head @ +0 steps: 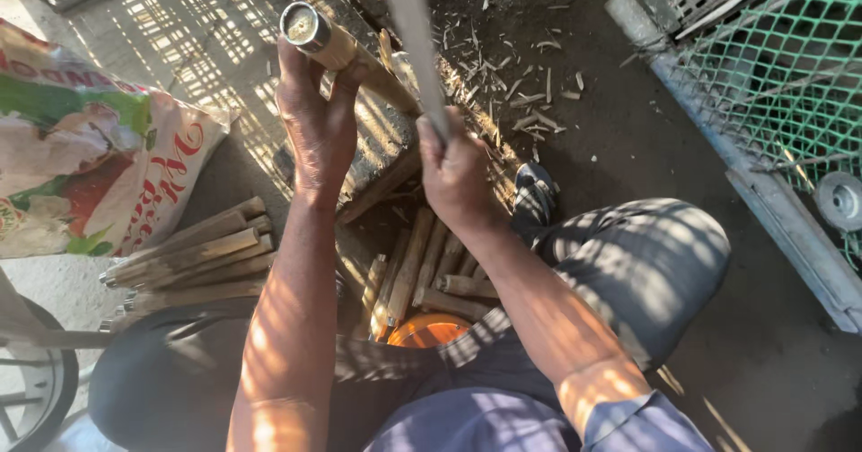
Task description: The person sits on the ground and uses a machete to repeatedly shave and sharpen the end of a bamboo stick. The person holds the stick in the left hand and strikes it with the machete in the right hand, rotating the stick to shape the tip.
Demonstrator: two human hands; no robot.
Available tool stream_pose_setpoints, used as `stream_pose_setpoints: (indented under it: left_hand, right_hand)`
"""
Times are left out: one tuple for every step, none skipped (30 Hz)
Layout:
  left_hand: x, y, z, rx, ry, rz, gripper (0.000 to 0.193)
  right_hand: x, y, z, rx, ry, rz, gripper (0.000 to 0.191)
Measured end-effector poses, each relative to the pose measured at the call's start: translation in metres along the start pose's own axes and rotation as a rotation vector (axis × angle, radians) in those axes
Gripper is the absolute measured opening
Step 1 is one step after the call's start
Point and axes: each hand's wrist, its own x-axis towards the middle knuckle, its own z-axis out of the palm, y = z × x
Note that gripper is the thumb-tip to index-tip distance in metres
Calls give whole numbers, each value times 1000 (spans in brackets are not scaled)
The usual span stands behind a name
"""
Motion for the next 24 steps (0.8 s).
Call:
stream_pose_setpoints:
  left_hand:
    - [0, 1, 0, -10, -8, 7, 41]
    - [0, 2, 0, -22, -9, 26, 41]
    - [0, 4, 0, -30, -5, 52, 40]
    - [0, 5, 0, -17, 0, 43, 41]
    - [0, 6, 0, -1, 9, 32, 42]
    - [-1, 7, 0, 27, 19, -11, 43]
    - [-1, 8, 0, 29, 11, -48, 41]
    - [-2, 9, 1, 22, 1, -69, 38]
    - [-1, 10, 1, 10, 0, -63, 35]
    - [-1, 11, 2, -3, 10, -28, 37]
    - [0, 11, 3, -16, 16, 3, 38]
    - [0, 11, 3, -31, 12, 26, 40]
    - [1, 11, 4, -14, 2, 28, 36]
    - [2, 12, 5, -2, -4, 35, 33]
    - [3, 12, 5, 7, -5, 49, 30]
    - [3, 12, 6, 64, 1, 70, 31]
    - [3, 12, 6, 118, 3, 99, 33]
    - [3, 13, 6, 175, 12, 132, 35]
    - [2, 13, 6, 179, 17, 114, 35]
    - [1, 14, 6, 182, 10, 73, 34]
    - [0, 14, 6, 175, -4, 43, 34]
    - [0, 15, 7, 147, -9, 47, 34]
    - [-1, 15, 7, 126, 0, 58, 34]
    - [-1, 15, 8, 108, 9, 61, 34]
  right_hand:
    - [1, 0, 2, -67, -86, 189, 23]
    - [2, 1, 3, -134, -169, 364, 25]
    - [3, 2, 3, -195, -254, 531, 30]
    - [3, 3, 2, -155, -249, 564, 33]
    - [4, 4, 0, -113, -249, 596, 38]
    - [4, 5, -2, -68, -274, 651, 44]
    - [3, 7, -5, -100, -212, 482, 34]
    - [3, 8, -6, -133, -135, 302, 29]
    - [2, 10, -6, -169, -48, 94, 29]
    - [2, 12, -6, -82, -11, 37, 28]
    - [2, 13, -3, 6, 24, -15, 27]
    - [2, 15, -1, 95, 62, -55, 27]
    - [2, 17, 3, -5, -62, 273, 29]
    - [2, 19, 6, -106, -192, 593, 31]
    - [2, 21, 8, -207, -326, 902, 34]
    - [2, 22, 9, -207, -229, 659, 34]
    - [1, 24, 9, -205, -126, 412, 36]
    - [0, 25, 7, -201, -28, 157, 38]
    - [-1, 27, 5, -224, -39, 176, 38]
    - [-2, 27, 2, -249, -59, 219, 38]
    - [-3, 28, -1, -278, -63, 261, 40]
    - [-4, 28, -4, -181, -17, 202, 40]
    - [-4, 27, -6, -80, 21, 128, 41]
    - [-4, 26, -7, 22, 52, 59, 42]
